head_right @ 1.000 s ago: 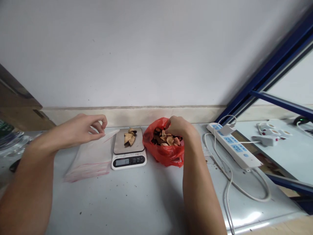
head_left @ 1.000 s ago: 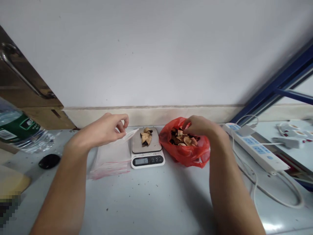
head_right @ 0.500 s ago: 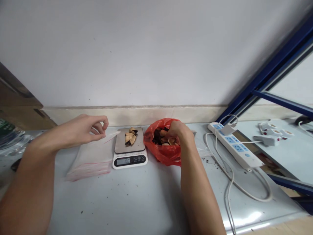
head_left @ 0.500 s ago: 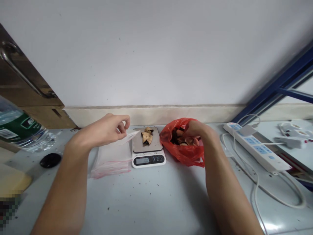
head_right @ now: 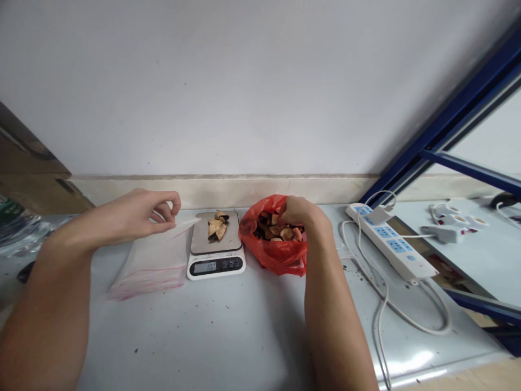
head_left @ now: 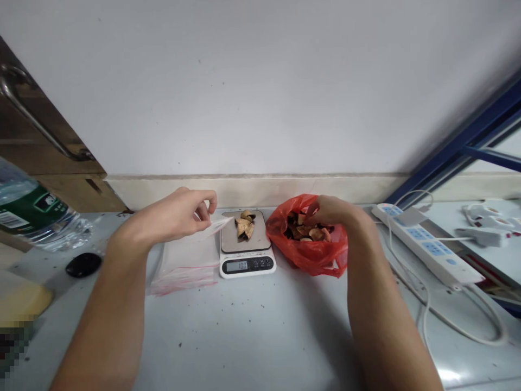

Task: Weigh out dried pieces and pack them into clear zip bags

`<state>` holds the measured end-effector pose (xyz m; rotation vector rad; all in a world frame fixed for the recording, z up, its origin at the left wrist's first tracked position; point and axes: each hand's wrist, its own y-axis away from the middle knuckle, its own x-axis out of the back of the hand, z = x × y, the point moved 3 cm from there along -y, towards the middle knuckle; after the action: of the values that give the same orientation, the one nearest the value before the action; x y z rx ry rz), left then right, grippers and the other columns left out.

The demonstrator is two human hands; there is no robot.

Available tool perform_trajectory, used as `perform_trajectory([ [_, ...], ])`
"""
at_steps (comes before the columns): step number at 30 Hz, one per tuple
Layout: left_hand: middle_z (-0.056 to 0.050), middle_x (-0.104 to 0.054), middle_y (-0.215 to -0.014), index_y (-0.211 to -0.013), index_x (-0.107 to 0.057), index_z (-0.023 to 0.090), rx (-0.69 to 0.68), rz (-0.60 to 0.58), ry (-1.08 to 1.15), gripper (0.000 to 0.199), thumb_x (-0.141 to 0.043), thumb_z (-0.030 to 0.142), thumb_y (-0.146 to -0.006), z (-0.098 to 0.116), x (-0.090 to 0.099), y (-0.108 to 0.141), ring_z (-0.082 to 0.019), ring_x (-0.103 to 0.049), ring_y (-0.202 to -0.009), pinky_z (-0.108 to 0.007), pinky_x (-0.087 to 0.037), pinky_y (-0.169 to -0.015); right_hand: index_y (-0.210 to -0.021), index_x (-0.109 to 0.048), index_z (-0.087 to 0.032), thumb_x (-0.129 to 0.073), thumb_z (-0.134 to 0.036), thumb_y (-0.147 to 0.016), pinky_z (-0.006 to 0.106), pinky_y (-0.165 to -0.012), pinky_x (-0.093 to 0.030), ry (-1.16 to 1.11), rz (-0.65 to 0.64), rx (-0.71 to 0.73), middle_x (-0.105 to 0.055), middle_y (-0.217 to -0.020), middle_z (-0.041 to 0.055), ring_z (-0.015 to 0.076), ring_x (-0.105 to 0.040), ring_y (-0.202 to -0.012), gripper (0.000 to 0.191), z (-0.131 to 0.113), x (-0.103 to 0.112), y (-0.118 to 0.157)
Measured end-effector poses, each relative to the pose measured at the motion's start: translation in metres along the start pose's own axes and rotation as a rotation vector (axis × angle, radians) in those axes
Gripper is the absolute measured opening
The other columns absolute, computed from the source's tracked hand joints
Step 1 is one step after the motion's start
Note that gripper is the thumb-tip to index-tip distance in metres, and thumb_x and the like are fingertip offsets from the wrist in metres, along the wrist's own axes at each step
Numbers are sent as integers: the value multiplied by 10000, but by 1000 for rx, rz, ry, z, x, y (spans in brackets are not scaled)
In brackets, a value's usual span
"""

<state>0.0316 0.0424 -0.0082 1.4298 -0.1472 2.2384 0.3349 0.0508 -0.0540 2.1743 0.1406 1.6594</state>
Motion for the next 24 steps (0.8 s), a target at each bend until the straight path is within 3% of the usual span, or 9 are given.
perform_trajectory([
  [3, -5, -722, -757, -767, -493, 242, 8, 0, -12, 115, -556, 282, -679, 3, 0, 0, -206, -690, -700, -274, -459, -596, -551, -613, -235, -706, -184, -695, 259, -483, -440, -6, -27, 41, -654, -597, 4, 172, -623, -583, 178, -3, 0, 4],
  [6, 2, -687, -728, -762, -488, 240, -21, 40, -25, 104, -551, 288, -696, 6, 1, -1, -197, -674, -695, -270, -453, -585, -625, -660, -223, -676, -250, -774, 268, -518, -454, -37, -26, 272, -675, -637, 13, 182, -633, -616, 152, -20, 4, 17],
  [8, 4, -659, -716, -757, -475, 239, -69, 93, -18, 105, -550, 300, -714, 7, 1, -1, -182, -653, -676, -269, -450, -579, -815, -712, -217, -649, -301, -833, 268, -587, -488, -174, -27, 518, -714, -735, 15, 182, -657, -686, 107, -39, 6, 30],
  [10, 0, -640, -730, -749, -458, 238, -123, 161, 10, 124, -547, 323, -732, 9, 2, -2, -171, -637, -666, -270, -451, -574, -1064, -686, -218, -603, -330, -897, 265, -649, -515, -357, -59, 742, -736, -834, 20, 172, -675, -749, 218, -61, 3, 42],
  [13, -7, -627, -761, -739, -442, 238, -194, 241, 61, 164, -552, 360, -748, 12, 2, -1, -184, -654, -728, -276, -471, -599, -1254, -582, -228, -521, -330, -966, 274, -688, -541, -553, -174, 916, -735, -888, 24, 160, -694, -770, 312, -88, -9, 50],
  [16, -7, -615, -756, -731, -441, 239, -234, 303, 82, 181, -562, 373, -751, 15, 3, 0, -207, -670, -796, -278, -487, -621, -1066, -629, -206, -501, -348, -979, 283, -673, -548, -623, -218, 960, -706, -856, 26, 156, -689, -724, 210, -107, -24, 48],
  [18, -3, -615, -755, -737, -459, 240, -254, 339, 97, 166, -556, 373, -759, 18, 4, 1, -204, -672, -769, -281, -497, -616, -841, -621, -190, -526, -378, -962, 278, -623, -531, -642, -161, 935, -671, -767, 21, 155, -664, -668, 243, -115, -30, 43],
  [21, -1, -652, -795, -789, -523, 236, -272, 400, 126, 163, -574, 391, -790, 20, 6, 4, -188, -670, -718, -298, -537, -656, -656, -563, -190, -616, -290, -869, 274, -605, -496, -684, 91, 840, -618, -642, -2, 150, -621, -619, 241, -117, -29, 37],
  [24, -42, -720, -1053, -998, -622, 236, -311, 425, 109, 338, -651, 500, -790, 20, 9, 7, -238, -696, -949, -367, -556, -874, -740, -611, -187, -637, -109, -721, 286, -678, -507, -760, 263, 834, -664, -714, -8, 155, -643, -691, 85, -116, -25, 36],
])
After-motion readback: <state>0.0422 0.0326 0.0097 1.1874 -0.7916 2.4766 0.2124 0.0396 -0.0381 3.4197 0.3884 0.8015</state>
